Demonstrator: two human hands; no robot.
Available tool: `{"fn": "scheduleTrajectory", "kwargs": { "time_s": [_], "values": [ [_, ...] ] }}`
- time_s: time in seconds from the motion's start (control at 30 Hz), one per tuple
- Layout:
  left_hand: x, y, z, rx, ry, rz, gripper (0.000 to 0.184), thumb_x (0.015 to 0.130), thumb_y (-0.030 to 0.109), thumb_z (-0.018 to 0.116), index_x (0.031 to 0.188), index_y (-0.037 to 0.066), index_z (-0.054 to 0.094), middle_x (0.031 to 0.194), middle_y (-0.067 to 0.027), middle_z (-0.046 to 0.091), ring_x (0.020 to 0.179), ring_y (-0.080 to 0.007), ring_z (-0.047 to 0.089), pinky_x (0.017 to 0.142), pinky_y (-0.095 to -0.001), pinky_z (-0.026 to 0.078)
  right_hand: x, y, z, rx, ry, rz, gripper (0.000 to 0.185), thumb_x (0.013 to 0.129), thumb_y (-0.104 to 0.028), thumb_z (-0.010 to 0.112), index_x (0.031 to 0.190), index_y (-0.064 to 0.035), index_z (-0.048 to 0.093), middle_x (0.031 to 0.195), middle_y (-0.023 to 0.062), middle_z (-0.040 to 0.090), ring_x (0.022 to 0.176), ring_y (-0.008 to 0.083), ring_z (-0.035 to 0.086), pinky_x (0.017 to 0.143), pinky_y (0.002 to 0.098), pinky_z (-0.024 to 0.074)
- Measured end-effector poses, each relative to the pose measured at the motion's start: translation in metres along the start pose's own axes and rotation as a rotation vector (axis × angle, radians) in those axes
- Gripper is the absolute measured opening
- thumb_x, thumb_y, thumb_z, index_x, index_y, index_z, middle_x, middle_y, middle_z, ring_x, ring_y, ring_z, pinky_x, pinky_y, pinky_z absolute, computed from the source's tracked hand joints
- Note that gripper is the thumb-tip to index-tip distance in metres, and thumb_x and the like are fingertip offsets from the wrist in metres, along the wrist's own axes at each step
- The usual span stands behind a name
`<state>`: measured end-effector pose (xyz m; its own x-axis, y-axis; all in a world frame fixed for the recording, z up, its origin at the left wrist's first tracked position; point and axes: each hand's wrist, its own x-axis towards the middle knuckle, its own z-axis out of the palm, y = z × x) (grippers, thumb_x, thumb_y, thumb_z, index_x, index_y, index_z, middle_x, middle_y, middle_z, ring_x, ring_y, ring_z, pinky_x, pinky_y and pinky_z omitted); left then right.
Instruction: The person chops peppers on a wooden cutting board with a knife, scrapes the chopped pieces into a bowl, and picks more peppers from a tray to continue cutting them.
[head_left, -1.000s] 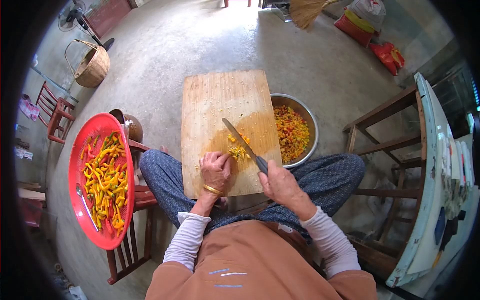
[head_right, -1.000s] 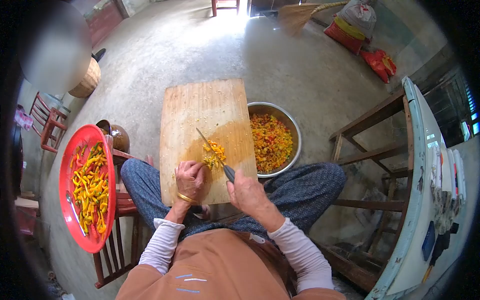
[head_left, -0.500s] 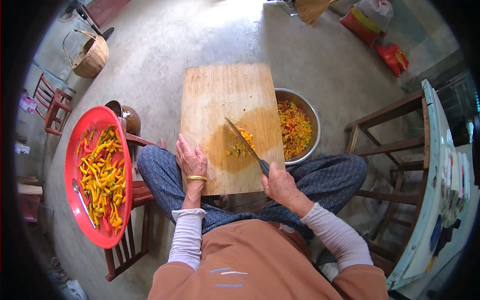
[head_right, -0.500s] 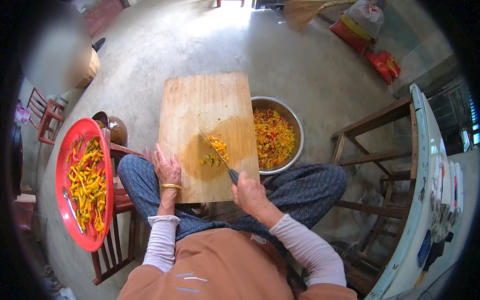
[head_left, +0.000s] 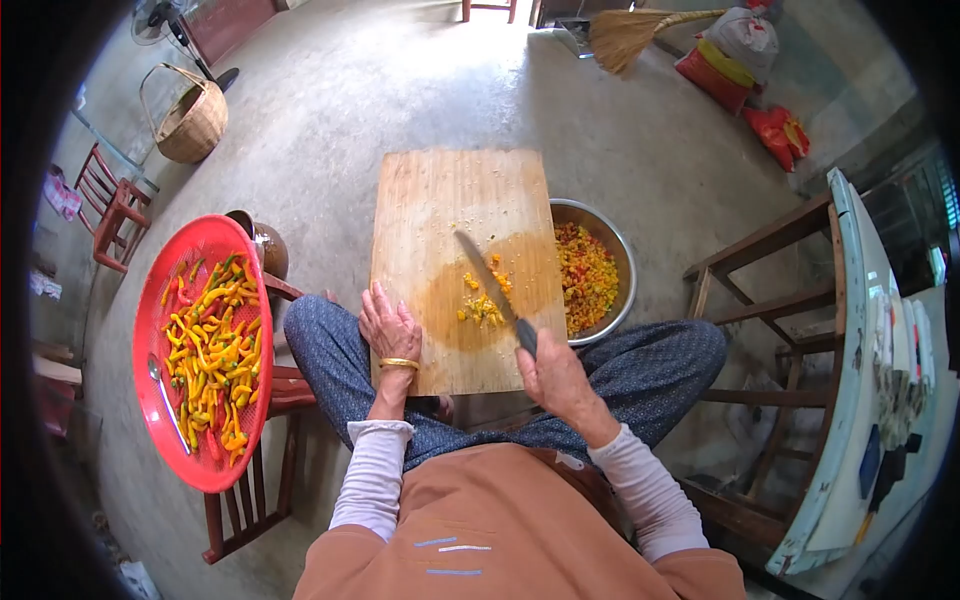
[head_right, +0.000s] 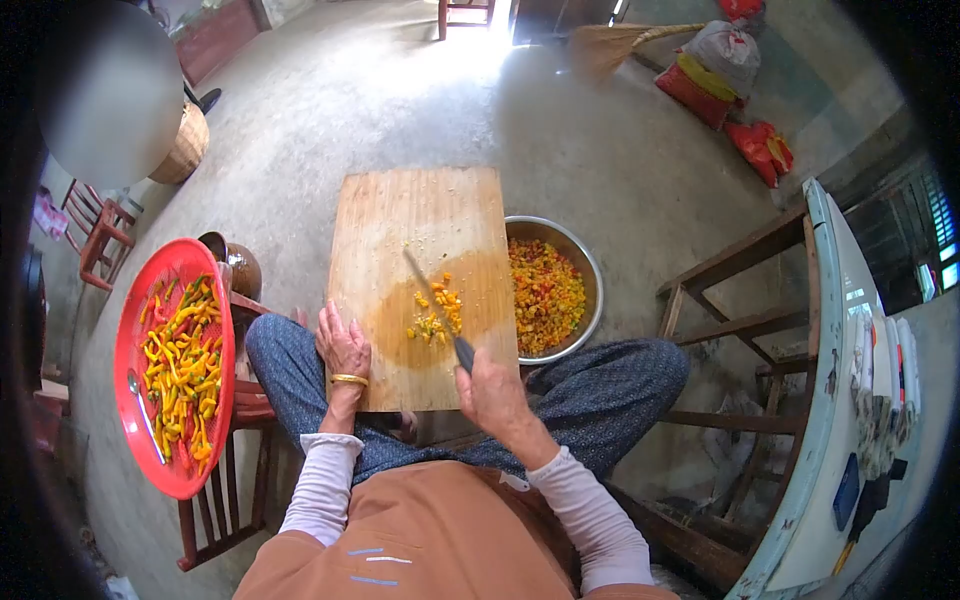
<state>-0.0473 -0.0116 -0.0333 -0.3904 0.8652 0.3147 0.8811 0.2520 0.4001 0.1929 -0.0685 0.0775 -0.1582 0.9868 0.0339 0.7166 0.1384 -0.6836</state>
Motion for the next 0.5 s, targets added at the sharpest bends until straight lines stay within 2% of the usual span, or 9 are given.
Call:
{"fn": "scheduleTrajectory", "kwargs": {
  "time_s": [0.03, 0.07, 0.2, 0.33, 0.5],
  "values": [
    [0.000, -0.001, 0.002, 0.005, 0.002, 0.005, 0.058, 0.081, 0.018, 0.057, 0.134, 0.002, 0.039, 0.131, -0.0221, 0.042, 0.115, -0.0386, 0.043, 0.097, -0.0466, 0.034, -0.008, -0.003, 0.003, 0.007, 0.000, -0.023, 0.022, 0.085, -0.015, 0.057, 0.091, 0.0026, 0.046, 0.066, 0.0286, 0.056, 0.065, 0.0497, 0.056, 0.056, 0.0526, 0.0442],
    [-0.001, -0.003, 0.005, 0.003, -0.001, 0.007, 0.058, 0.081, 0.018, 0.057, 0.134, 0.002, 0.039, 0.132, -0.0222, 0.042, 0.115, -0.0386, 0.043, 0.097, -0.0467, 0.034, -0.014, -0.004, 0.007, 0.024, -0.102, 0.070, 0.024, 0.084, -0.016, 0.058, 0.093, 0.0029, 0.046, 0.067, 0.0290, 0.055, 0.066, 0.0499, 0.055, 0.056, 0.0526, 0.0445],
    [0.000, -0.003, 0.002, 0.001, -0.016, 0.010, 0.056, 0.083, 0.019, 0.055, 0.134, 0.001, 0.039, 0.132, -0.0240, 0.042, 0.116, -0.0399, 0.043, 0.098, -0.0467, 0.033, -0.022, -0.011, 0.010, 0.073, -0.226, 0.175, 0.023, 0.084, -0.014, 0.058, 0.093, 0.0033, 0.047, 0.071, 0.0299, 0.056, 0.070, 0.0490, 0.055, 0.061, 0.0508, 0.0454],
    [-0.001, 0.000, -0.003, -0.008, -0.018, 0.019, 0.055, 0.084, 0.020, 0.054, 0.133, 0.001, 0.039, 0.132, -0.0249, 0.041, 0.116, -0.0405, 0.043, 0.098, -0.0471, 0.033, -0.013, 0.021, 0.016, 0.092, -0.032, 0.043, 0.026, 0.087, -0.022, 0.056, 0.091, 0.0027, 0.047, 0.069, 0.0293, 0.058, 0.066, 0.0480, 0.058, 0.058, 0.0535, 0.0461],
    [-0.002, -0.002, 0.000, 0.017, -0.024, 0.016, 0.056, 0.083, 0.020, 0.055, 0.133, 0.001, 0.039, 0.133, -0.0245, 0.040, 0.118, -0.0401, 0.042, 0.100, -0.0474, 0.032, 0.003, 0.046, -0.016, 0.083, 0.039, 0.267, 0.030, 0.088, -0.024, 0.055, 0.093, 0.0050, 0.047, 0.077, 0.0317, 0.059, 0.074, 0.0480, 0.059, 0.064, 0.0514, 0.0473]
  ]
}}
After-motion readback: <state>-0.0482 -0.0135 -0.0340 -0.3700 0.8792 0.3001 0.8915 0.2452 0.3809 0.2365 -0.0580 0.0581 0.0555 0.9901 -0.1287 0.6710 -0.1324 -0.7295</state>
